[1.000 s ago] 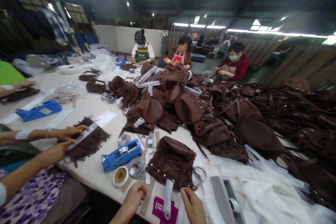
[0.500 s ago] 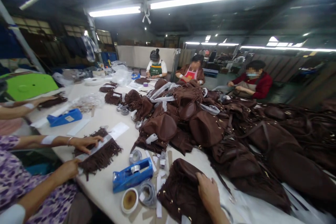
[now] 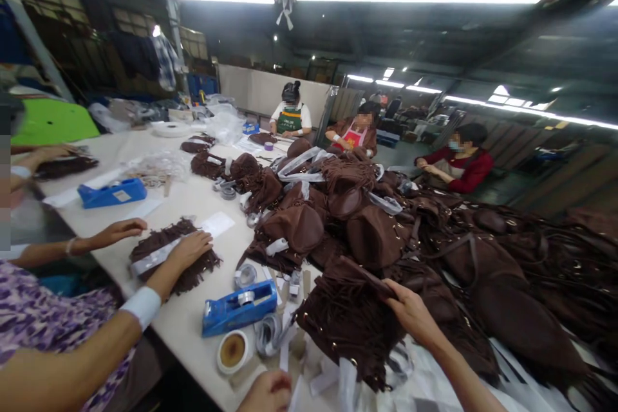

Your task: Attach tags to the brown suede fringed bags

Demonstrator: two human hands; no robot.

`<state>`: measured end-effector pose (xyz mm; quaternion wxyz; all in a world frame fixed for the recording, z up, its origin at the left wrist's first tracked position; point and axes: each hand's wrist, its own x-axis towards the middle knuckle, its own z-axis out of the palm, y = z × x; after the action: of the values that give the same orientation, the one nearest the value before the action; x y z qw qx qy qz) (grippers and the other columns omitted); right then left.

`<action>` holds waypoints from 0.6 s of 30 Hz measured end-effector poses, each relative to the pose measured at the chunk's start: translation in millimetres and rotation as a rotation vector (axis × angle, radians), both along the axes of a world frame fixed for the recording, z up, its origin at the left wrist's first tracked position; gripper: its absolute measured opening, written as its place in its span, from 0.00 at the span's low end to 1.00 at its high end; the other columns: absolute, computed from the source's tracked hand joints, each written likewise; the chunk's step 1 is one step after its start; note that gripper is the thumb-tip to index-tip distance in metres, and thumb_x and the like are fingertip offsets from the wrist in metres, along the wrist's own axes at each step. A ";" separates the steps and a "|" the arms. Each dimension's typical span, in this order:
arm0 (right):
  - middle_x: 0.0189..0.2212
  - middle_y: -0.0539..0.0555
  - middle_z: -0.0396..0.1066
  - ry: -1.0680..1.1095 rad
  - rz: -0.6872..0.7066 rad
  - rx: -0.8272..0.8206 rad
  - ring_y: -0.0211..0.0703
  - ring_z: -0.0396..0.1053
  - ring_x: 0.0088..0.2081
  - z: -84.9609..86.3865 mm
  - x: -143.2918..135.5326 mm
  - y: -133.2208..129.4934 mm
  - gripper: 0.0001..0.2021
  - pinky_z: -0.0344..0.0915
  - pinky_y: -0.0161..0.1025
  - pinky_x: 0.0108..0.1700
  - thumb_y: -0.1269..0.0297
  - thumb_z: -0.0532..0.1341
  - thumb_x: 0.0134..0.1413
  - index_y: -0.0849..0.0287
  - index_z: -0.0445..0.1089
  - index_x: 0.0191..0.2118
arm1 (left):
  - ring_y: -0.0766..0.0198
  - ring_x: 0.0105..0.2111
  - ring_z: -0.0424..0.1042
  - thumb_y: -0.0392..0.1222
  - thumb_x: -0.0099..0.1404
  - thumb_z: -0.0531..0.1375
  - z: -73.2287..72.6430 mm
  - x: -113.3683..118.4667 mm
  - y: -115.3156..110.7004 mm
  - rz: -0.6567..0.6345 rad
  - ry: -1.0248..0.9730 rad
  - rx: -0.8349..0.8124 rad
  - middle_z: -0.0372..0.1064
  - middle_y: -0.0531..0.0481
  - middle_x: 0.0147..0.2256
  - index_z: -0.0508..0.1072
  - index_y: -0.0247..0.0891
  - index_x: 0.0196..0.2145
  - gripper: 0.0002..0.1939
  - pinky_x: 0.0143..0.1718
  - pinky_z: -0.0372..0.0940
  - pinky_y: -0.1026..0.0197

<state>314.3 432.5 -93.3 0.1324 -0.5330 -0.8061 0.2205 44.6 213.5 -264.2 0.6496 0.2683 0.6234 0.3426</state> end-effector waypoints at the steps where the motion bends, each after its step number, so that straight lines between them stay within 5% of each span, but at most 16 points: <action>1: 0.28 0.49 0.74 0.050 -0.018 -0.010 0.46 0.71 0.34 8.2 1.3 0.1 0.11 0.64 0.35 0.39 0.61 0.52 0.51 0.54 0.71 0.34 | 0.61 0.36 0.70 0.36 0.45 0.64 7.5 8.7 10.3 -0.014 -0.057 0.091 0.72 0.52 0.36 0.73 0.39 0.35 0.15 0.36 0.62 0.63; 7: 0.26 0.50 0.74 0.187 -0.138 -0.004 0.50 0.71 0.34 33.8 2.9 -10.7 0.12 0.65 0.38 0.39 0.56 0.56 0.47 0.55 0.72 0.31 | 0.50 0.50 0.67 0.45 0.38 0.72 52.1 72.3 73.2 -0.002 -0.440 0.459 0.71 0.46 0.47 0.71 0.41 0.46 0.35 0.49 0.63 0.54; 10: 0.27 0.51 0.76 0.232 -0.134 0.035 0.51 0.72 0.34 39.2 4.2 -16.0 0.13 0.67 0.38 0.38 0.54 0.58 0.43 0.54 0.74 0.31 | 0.48 0.50 0.69 0.52 0.41 0.71 53.2 89.4 95.9 0.151 -0.485 0.470 0.73 0.44 0.45 0.72 0.38 0.45 0.33 0.51 0.63 0.53; 13: 0.28 0.52 0.77 0.297 -0.138 0.090 0.53 0.73 0.35 50.6 4.1 -14.6 0.14 0.69 0.38 0.36 0.51 0.61 0.40 0.52 0.76 0.32 | 0.48 0.46 0.71 0.46 0.39 0.72 58.3 90.8 115.7 0.199 -0.406 0.371 0.75 0.44 0.40 0.73 0.39 0.41 0.30 0.47 0.65 0.54; 15: 0.28 0.52 0.77 0.316 -0.122 0.120 0.53 0.73 0.34 66.4 0.3 -8.5 0.15 0.68 0.37 0.35 0.51 0.61 0.41 0.51 0.76 0.33 | 0.50 0.41 0.73 0.41 0.39 0.71 79.1 84.8 129.6 0.223 -0.333 0.336 0.75 0.46 0.36 0.74 0.39 0.38 0.26 0.41 0.67 0.56; 18: 0.28 0.51 0.76 0.322 -0.121 0.181 0.51 0.71 0.34 103.7 -16.4 7.0 0.16 0.66 0.37 0.36 0.51 0.59 0.45 0.52 0.76 0.36 | 0.55 0.36 0.73 0.38 0.44 0.68 138.8 64.6 151.5 0.349 -0.155 0.472 0.76 0.48 0.32 0.74 0.36 0.34 0.17 0.36 0.68 0.59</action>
<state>297.9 439.5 10.4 0.3198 -0.5242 -0.7577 0.2212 109.2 364.9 -125.3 0.5462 0.2735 0.5119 0.6039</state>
